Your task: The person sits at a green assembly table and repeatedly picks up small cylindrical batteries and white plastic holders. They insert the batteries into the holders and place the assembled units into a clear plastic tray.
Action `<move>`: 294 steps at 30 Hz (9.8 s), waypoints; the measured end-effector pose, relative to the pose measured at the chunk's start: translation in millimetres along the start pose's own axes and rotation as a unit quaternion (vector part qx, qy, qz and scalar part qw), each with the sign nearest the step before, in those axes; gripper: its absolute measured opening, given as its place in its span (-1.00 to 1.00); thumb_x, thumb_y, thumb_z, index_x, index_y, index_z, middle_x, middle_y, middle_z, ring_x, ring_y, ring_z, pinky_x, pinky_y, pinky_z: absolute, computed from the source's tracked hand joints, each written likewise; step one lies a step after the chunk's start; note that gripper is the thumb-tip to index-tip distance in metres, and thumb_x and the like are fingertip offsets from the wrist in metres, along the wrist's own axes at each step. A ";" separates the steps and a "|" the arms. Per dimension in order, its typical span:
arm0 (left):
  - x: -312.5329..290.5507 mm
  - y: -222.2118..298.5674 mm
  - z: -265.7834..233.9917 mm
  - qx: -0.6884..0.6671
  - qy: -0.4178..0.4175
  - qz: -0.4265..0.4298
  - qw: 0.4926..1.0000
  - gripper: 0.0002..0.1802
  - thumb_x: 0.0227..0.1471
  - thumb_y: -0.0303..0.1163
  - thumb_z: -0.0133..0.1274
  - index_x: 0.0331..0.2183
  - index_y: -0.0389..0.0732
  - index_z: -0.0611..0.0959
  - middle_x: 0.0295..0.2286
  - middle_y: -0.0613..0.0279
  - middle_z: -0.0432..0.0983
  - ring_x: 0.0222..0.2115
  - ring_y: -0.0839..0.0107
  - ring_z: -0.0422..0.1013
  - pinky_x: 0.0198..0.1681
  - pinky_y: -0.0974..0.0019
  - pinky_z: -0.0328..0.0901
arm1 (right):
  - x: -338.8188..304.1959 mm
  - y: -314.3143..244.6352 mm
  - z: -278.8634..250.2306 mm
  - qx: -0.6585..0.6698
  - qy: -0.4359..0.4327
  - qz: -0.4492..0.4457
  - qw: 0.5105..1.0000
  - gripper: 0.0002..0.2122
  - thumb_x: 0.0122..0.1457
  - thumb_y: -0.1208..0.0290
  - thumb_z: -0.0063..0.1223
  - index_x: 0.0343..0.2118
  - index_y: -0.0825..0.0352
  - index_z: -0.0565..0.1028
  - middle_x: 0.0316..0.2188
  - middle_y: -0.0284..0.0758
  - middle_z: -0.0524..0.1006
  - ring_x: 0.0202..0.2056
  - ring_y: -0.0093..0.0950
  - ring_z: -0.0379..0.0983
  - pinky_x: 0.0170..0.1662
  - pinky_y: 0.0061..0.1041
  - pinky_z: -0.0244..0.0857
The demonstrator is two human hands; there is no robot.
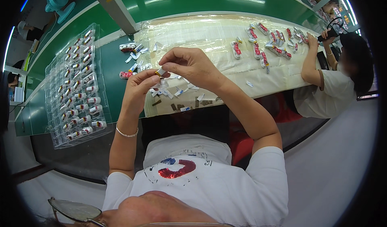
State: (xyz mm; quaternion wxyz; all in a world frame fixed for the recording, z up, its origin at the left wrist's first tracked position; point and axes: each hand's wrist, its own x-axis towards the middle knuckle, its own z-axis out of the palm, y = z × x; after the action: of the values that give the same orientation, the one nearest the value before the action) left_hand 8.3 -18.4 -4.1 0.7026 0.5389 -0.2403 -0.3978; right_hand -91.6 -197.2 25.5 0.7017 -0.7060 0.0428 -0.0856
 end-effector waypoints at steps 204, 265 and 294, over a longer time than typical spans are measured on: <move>-45.8 9.6 12.7 0.136 0.113 0.238 0.955 -0.71 0.00 -0.61 0.17 -0.16 -0.37 0.63 -0.12 0.02 0.52 -0.14 0.39 0.47 -0.06 0.40 0.41 | -24.2 10.1 51.8 0.125 0.079 0.003 0.989 -0.67 0.06 0.45 0.27 -0.12 0.43 0.51 -0.37 -0.35 0.54 -0.34 -0.65 0.47 -0.23 -0.68 0.43; -131.2 77.7 -272.9 0.244 0.468 0.136 0.839 -0.67 -0.03 -0.48 0.21 -0.16 -0.30 0.63 -0.31 0.21 0.59 -0.35 0.59 0.48 -0.29 0.52 0.37 | 112.5 59.3 56.0 -0.446 0.033 -0.157 0.880 -0.78 0.05 0.41 0.16 -0.22 0.32 0.53 -0.25 -0.26 0.51 -0.17 -0.28 0.39 -0.07 -0.36 0.27; -20.8 101.1 -326.3 0.456 0.374 0.198 0.783 -0.54 0.01 -0.47 0.10 0.01 -0.15 0.55 -0.07 0.15 0.51 -0.06 0.27 0.43 0.00 0.26 0.31 | 27.8 2.2 0.1 -0.073 0.037 0.011 0.997 -0.76 0.14 0.45 0.16 -0.15 0.43 0.52 -0.31 -0.36 0.57 -0.28 -0.67 0.47 -0.17 -0.68 0.35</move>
State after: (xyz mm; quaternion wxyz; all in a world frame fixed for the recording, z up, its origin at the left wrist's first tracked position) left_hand 276.9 193.7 -5.4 0.4731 0.8433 -0.2135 0.1393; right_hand -64.2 -202.2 25.0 0.6469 -0.7514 0.0826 -0.1002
